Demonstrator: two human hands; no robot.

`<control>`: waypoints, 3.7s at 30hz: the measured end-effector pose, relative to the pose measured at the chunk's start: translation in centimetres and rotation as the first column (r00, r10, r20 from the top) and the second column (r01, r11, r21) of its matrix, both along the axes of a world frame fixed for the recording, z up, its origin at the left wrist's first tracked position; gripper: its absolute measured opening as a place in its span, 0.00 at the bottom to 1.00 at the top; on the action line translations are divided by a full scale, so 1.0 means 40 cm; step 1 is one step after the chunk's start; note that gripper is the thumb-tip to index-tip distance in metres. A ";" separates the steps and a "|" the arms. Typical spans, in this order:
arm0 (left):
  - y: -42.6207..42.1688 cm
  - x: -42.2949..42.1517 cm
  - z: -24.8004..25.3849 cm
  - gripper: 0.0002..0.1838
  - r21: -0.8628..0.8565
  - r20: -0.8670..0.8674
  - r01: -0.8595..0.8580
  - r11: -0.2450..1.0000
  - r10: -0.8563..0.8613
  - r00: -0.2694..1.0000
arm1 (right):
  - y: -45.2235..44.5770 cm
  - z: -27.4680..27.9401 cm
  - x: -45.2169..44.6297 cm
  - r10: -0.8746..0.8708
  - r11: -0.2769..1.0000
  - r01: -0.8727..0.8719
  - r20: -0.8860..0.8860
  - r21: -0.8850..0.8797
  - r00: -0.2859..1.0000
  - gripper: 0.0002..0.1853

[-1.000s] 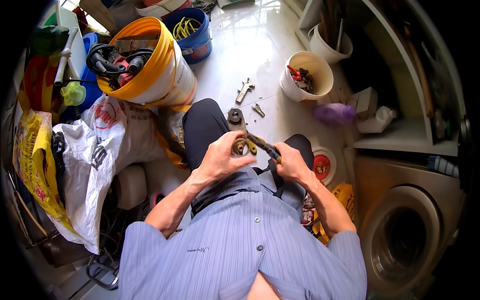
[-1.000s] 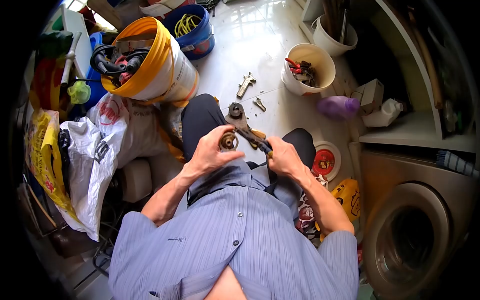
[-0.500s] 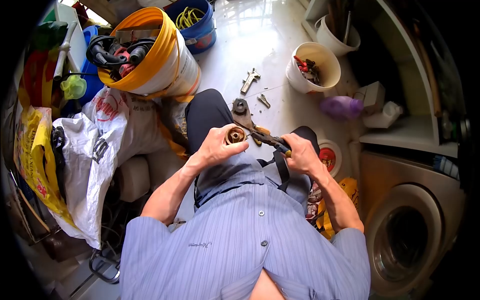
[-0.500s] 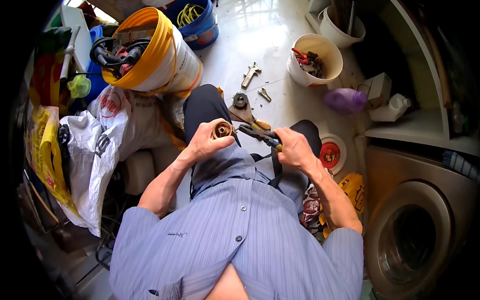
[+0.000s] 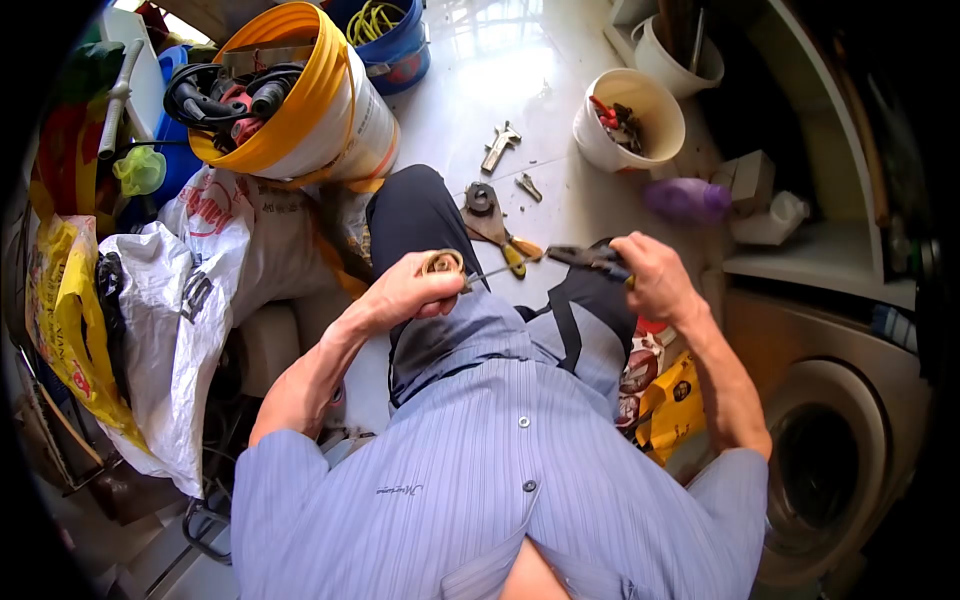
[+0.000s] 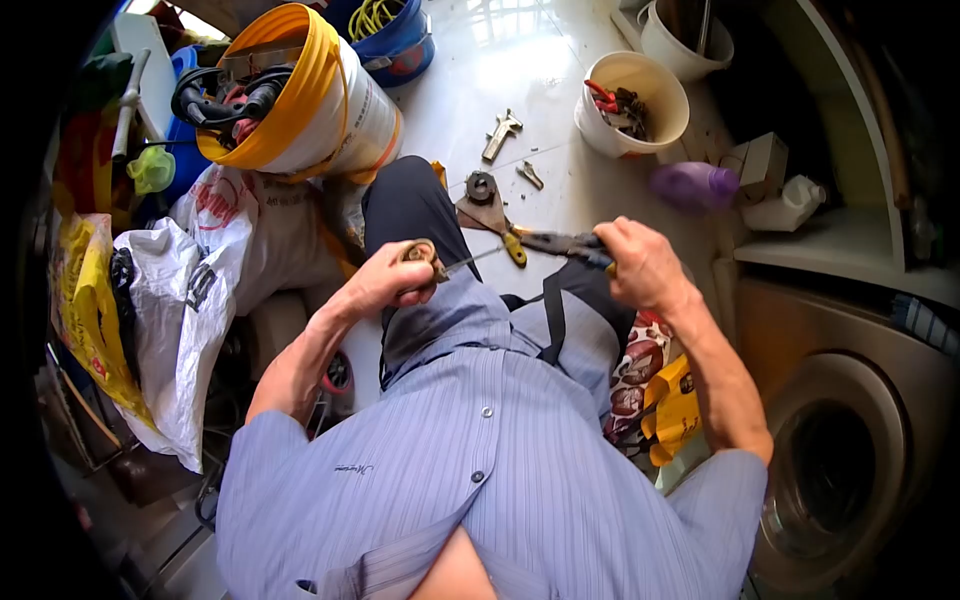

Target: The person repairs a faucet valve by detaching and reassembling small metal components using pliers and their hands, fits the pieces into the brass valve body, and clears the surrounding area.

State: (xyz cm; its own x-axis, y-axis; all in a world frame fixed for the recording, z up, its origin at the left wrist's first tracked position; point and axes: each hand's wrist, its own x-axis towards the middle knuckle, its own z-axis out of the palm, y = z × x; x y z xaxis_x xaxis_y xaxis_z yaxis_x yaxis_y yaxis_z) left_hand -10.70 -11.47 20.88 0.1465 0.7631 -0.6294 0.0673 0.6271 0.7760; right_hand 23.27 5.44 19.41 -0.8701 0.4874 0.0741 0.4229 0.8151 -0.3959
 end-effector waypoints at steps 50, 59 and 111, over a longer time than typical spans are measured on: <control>0.006 -0.008 0.052 0.20 0.496 -0.531 0.526 0.691 -0.239 0.813 | -0.017 0.040 0.168 0.068 0.977 -0.061 -0.025 0.204 0.997 0.17; 0.003 0.005 0.035 0.23 0.540 -0.617 0.546 0.641 -0.139 0.774 | 0.025 0.076 0.151 0.060 0.970 -0.055 -0.011 0.235 0.998 0.18; 0.118 0.105 0.028 0.09 0.156 0.042 -0.270 0.950 0.266 0.963 | -0.030 -0.046 0.241 -0.472 0.881 0.471 -0.159 -0.048 0.867 0.19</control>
State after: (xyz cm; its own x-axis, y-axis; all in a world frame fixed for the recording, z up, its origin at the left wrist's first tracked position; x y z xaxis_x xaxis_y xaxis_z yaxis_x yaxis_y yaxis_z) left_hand -6.49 -6.73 22.01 -0.0655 0.8660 -0.4957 -0.1033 0.4882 0.8666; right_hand 32.90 4.22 17.58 -0.5127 0.8377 0.1884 0.6862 0.5316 -0.4965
